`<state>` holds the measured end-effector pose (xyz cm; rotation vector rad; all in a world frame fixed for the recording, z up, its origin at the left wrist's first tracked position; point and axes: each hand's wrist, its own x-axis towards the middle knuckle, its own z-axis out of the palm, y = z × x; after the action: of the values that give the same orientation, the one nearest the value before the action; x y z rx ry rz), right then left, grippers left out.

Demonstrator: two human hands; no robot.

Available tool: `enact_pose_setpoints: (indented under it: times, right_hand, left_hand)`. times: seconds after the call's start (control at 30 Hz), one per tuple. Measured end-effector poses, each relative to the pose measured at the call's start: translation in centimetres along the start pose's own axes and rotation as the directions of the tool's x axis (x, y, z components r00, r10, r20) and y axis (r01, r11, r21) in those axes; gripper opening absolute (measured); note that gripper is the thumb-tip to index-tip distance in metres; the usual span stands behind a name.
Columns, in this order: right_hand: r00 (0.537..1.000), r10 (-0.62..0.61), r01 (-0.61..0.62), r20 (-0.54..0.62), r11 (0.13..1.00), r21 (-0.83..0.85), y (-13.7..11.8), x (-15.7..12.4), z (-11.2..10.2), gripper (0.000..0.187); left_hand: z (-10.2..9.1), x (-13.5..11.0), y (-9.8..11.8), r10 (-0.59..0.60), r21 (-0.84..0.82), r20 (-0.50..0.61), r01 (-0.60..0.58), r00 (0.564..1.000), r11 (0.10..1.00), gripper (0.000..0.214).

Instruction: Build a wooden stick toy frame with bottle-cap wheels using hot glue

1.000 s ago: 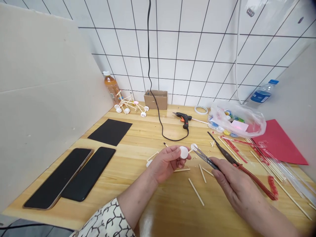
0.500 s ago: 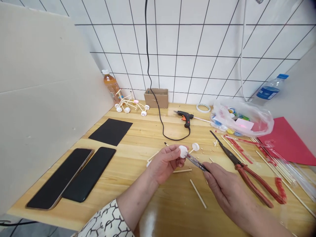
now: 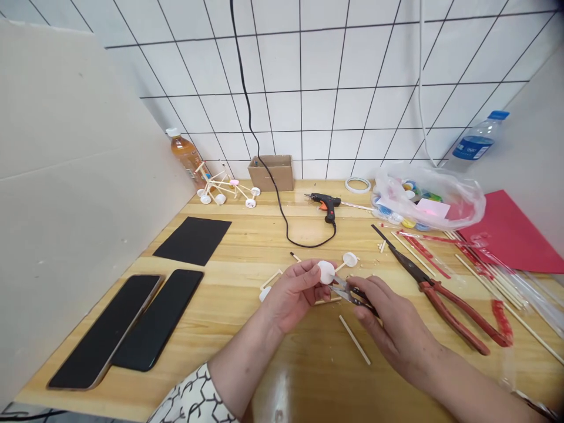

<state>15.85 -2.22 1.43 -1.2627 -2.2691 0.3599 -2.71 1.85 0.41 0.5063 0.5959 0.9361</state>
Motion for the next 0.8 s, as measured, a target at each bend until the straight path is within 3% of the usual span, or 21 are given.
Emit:
enact_pose_setpoints:
  times: [0.1, 0.33, 0.53, 0.8]
  right_hand:
    - [0.999, -0.013, 0.013, 0.031, 1.0, -0.001, -0.28, 0.01, -0.29, 0.033]
    - [0.999, 0.014, -0.011, -0.029, 0.992, 0.127, -0.31, 0.11, -0.32, 0.017]
    - [0.998, 0.05, -0.04, -0.048, 0.979, 0.2, -0.13, -0.04, -0.35, 0.016]
    - [0.996, 0.069, -0.058, -0.064, 0.986, 0.155, -0.19, -0.18, -0.46, 0.016]
  left_hand:
    - [0.0, -0.02, 0.02, 0.005, 0.007, 0.018, -0.005, 1.0, 1.0, 0.033]
    - [0.03, 0.03, 0.1, -0.001, -0.01, 0.017, 0.001, 1.0, 1.0, 0.03]
    - [0.15, -0.12, 0.04, -0.03, 0.014, 0.035, 0.029, 0.999, 0.999, 0.033]
    - [0.27, -0.23, 0.02, -0.027, 0.044, 0.056, 0.024, 0.998, 0.999, 0.038]
